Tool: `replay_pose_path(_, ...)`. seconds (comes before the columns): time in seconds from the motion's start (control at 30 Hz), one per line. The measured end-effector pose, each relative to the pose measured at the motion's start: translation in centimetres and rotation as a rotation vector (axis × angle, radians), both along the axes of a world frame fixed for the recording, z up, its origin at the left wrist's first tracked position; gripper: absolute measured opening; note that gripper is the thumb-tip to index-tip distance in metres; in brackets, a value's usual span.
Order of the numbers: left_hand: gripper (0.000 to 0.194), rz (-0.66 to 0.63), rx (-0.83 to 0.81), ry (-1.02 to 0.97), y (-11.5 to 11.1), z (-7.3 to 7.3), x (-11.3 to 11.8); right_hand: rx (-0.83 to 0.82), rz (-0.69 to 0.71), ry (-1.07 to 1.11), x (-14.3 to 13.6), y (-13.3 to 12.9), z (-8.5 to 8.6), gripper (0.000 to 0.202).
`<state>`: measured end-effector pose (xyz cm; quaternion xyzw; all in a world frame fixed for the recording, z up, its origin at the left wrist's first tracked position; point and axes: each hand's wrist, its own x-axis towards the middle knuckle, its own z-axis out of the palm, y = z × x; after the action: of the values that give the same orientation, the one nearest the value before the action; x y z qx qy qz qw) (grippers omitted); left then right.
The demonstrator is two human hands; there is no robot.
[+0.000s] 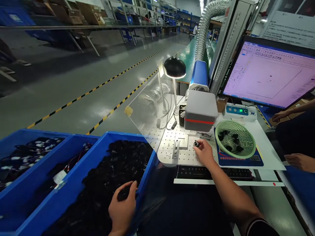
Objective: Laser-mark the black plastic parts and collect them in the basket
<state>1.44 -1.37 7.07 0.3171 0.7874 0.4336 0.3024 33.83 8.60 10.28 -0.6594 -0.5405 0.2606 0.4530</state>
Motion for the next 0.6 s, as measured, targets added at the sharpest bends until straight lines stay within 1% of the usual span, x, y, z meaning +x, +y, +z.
replay_pose_path(0.07, 0.044, 0.045, -0.056, 0.045, -0.9, -1.8, -1.2, -0.006, -0.061, -0.131, -0.5, 1.8, -0.4, 0.027)
replay_pose_path(0.13, 0.044, 0.037, -0.076, 0.089, -1.7, -3.3, -1.8, -0.011, -0.091, -0.257, -1.0, 2.9, -0.8, 0.024)
replay_pose_path(0.23, 0.043, -0.002, -0.054, 0.194, -2.0, -4.5, -2.0, -0.012, -0.114, -0.386, -1.5, 3.0, -1.2, 0.019)
replay_pose_path(0.3, 0.042, -0.036, -0.043, 0.236, -1.7, -4.7, -1.9, -0.013, -0.115, -0.424, -1.5, 2.6, -1.3, 0.019)
replay_pose_path(0.4, 0.040, -0.071, -0.085, 0.232, -1.1, -4.6, -1.9, -0.035, -0.104, -0.441, -1.5, 2.1, -1.4, 0.020)
replay_pose_path(0.5, 0.042, -0.063, -0.146, 0.212, -0.8, -4.5, -2.0, -0.063, -0.084, -0.443, -1.5, 2.4, -1.2, 0.016)
replay_pose_path(0.6, 0.041, -0.051, -0.140, 0.207, -0.9, -4.3, -1.8, -0.071, -0.076, -0.431, -1.6, 3.2, -1.1, 0.013)
